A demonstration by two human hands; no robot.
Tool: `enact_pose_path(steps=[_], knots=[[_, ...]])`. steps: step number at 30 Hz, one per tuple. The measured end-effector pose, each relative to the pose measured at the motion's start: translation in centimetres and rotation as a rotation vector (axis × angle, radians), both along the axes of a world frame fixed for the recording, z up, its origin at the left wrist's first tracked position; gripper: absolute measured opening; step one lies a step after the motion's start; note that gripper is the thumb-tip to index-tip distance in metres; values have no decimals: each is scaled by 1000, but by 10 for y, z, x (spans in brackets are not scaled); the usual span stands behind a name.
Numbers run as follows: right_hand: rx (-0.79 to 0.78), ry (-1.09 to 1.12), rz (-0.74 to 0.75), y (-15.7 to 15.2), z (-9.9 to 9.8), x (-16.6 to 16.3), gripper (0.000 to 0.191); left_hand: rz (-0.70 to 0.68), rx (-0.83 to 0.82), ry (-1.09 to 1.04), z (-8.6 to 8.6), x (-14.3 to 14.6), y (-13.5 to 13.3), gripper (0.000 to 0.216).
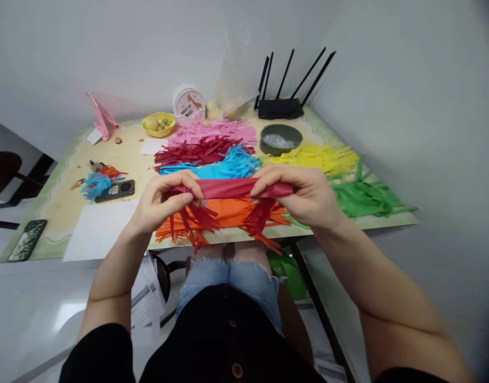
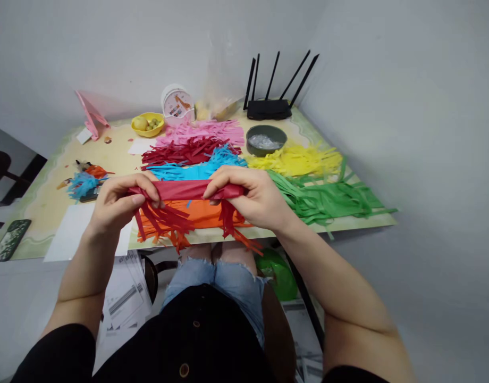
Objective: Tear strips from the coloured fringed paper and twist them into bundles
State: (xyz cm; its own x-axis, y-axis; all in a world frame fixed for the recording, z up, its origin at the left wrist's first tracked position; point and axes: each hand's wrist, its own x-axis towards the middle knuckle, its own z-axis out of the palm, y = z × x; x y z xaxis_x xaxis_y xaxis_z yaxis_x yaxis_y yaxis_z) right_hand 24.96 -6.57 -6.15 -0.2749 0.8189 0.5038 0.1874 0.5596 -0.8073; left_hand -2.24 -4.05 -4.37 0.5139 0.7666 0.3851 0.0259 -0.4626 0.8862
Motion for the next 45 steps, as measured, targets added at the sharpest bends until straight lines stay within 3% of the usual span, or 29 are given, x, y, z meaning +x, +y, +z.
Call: enact_pose_path(steps=[8, 11, 13, 17, 21, 24, 27, 35, 41, 45], knots=[[98, -101, 39, 2, 6, 4, 21, 268, 260, 143, -2, 13, -8, 38], [95, -155, -52, -2, 7, 0, 17, 307, 281, 156, 0, 14, -10, 24], [81, -194, -126, -5, 8, -3, 7, 318, 260, 211, 2, 14, -11, 27], [68, -213, -259, -10, 8, -9, 23, 354, 263, 313, 2, 14, -10, 14], [-1, -175, -320, -12, 7, -12, 4, 270, 157, 205, -1, 15, -7, 20], [-89, -32, -238, -13, 5, -13, 5, 137, -59, 83, -2, 16, -8, 22], [-139, 104, -160, -12, 3, -14, 7, 94, -175, -8, -3, 15, -8, 19], [-192, 272, -50, -7, -4, -16, 16, 48, -279, -166, -12, 12, -5, 18], [-96, 241, -37, -6, -1, -17, 14, 23, -251, -243, -14, 16, -2, 10], [-69, 165, -60, -6, -1, -17, 16, 40, -197, -186, -14, 15, -1, 20]])
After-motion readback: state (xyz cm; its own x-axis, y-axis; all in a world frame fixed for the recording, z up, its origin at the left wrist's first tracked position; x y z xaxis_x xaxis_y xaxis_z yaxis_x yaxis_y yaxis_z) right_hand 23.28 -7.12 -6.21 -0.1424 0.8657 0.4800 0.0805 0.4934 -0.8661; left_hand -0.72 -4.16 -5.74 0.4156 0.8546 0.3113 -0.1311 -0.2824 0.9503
